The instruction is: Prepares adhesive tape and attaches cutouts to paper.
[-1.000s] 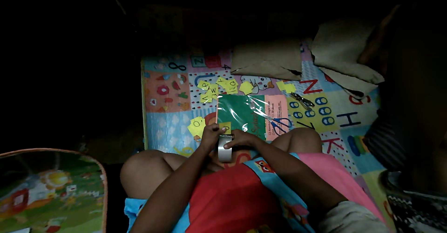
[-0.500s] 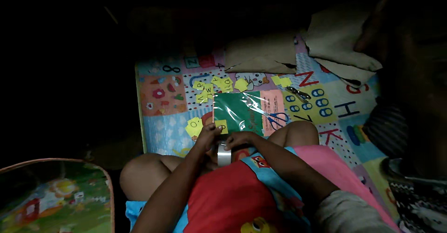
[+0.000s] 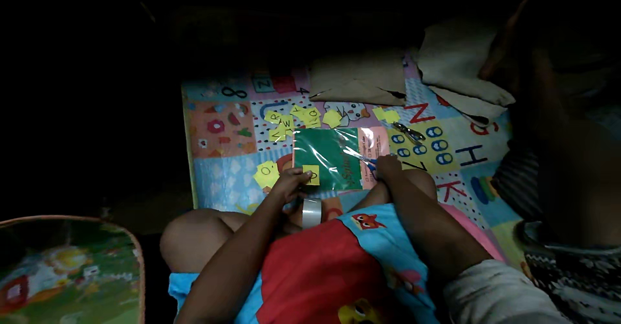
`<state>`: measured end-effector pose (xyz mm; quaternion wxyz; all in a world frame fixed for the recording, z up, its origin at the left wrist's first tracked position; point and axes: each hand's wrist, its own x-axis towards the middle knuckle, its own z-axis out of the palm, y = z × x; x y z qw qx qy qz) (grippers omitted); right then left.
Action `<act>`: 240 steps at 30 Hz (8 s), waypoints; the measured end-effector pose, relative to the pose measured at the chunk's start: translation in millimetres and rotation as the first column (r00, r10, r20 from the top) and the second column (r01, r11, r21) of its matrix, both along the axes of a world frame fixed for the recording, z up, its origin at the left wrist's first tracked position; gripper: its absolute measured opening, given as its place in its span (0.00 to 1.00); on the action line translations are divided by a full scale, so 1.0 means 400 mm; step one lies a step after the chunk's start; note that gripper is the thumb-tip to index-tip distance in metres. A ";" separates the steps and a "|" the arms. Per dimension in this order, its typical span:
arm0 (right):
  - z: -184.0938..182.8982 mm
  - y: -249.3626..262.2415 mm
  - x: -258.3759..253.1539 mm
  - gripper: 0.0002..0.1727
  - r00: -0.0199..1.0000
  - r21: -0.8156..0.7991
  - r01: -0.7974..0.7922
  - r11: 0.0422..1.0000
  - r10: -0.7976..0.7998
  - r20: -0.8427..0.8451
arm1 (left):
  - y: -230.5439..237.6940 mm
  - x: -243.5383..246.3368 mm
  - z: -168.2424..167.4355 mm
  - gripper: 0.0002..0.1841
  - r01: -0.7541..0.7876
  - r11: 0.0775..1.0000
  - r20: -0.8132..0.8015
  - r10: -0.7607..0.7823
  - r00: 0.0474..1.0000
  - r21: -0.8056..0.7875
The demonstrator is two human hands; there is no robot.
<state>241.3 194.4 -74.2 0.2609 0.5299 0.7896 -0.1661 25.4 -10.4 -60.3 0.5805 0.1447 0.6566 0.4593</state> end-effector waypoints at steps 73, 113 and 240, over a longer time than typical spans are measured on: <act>0.074 -0.043 -0.109 0.23 0.710 -0.248 -0.693 0.677 0.580 -0.400 | -0.015 -0.015 -0.022 0.08 0.022 0.992 0.149 -0.041 0.988 0.126; 0.084 -0.064 -0.074 0.39 0.488 0.186 -0.778 0.600 0.763 -0.423 | -0.026 -0.029 -0.011 0.11 0.180 0.961 0.150 -0.214 0.965 0.212; 0.070 -0.218 -0.128 0.10 0.542 -0.171 -0.235 0.957 -0.017 -0.840 | -0.029 0.092 -0.010 0.12 0.145 0.975 -0.516 -0.039 0.856 0.167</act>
